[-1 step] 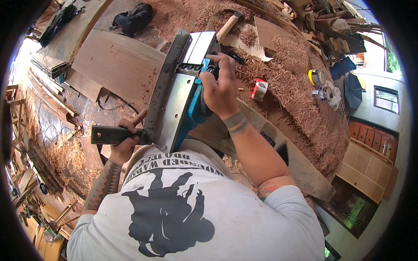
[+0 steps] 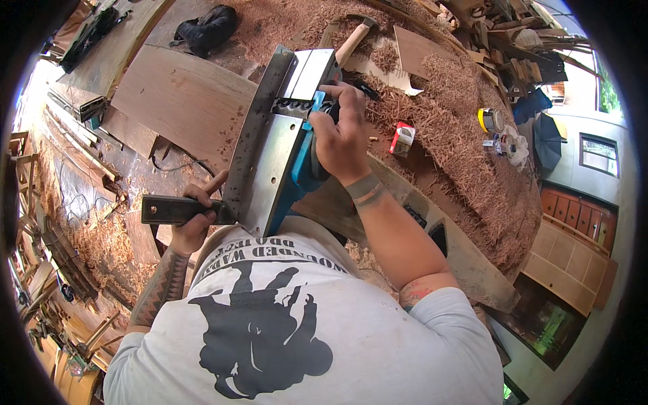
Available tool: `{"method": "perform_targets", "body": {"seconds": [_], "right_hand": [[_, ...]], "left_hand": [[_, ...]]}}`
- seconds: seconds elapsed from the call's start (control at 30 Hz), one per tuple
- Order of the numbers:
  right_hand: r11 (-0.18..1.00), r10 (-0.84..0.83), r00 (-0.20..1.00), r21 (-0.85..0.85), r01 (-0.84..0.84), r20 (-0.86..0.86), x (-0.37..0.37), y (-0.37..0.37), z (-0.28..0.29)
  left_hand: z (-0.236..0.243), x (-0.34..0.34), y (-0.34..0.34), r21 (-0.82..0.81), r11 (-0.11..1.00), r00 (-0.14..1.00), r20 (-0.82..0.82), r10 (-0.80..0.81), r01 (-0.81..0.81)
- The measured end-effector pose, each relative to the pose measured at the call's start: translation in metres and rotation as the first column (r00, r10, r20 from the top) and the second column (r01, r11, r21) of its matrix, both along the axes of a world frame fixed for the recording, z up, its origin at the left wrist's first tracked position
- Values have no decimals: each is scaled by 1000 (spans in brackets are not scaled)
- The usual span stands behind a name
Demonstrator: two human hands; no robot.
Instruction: The person prepares a wooden plank by hand and with a power plane, checking the surface with a square and adjusting the tool's blade height by hand.
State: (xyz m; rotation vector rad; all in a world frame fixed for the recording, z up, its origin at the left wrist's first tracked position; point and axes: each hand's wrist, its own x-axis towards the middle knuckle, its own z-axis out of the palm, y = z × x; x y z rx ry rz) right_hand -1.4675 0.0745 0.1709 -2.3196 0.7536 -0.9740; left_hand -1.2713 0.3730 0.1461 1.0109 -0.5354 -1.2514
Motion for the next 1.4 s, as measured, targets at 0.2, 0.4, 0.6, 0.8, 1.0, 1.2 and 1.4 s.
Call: {"method": "perform_targets", "body": {"seconds": [0.2,0.4,0.6,0.8,1.0,1.2,1.4], "right_hand": [[995,-4,998,104,-2,56,1,3,1],[997,38,998,-72,-41,-43,0,0,-1],[995,41,998,-90,-45,-46,-3,-2,-3],[1000,11,1000,0,-11,0,1,3,2],[1000,-14,1000,0,14,-28,3,6,10],[993,-61,998,99,58,25,6,7,10],[994,-2,1000,107,2,0,-1,4,6]], "left_hand": [[4,-1,-1,-20,1000,999,36,10,-10],[1,1,2,-26,1000,1000,14,16,-16],[0,1,1,-20,1000,999,31,16,-16],[-2,2,0,-63,998,997,76,0,5],[-5,1,0,-78,997,999,45,1,3],[-6,1,2,-66,998,997,74,8,-3],[-12,3,7,-10,1000,999,23,-25,25]]}}
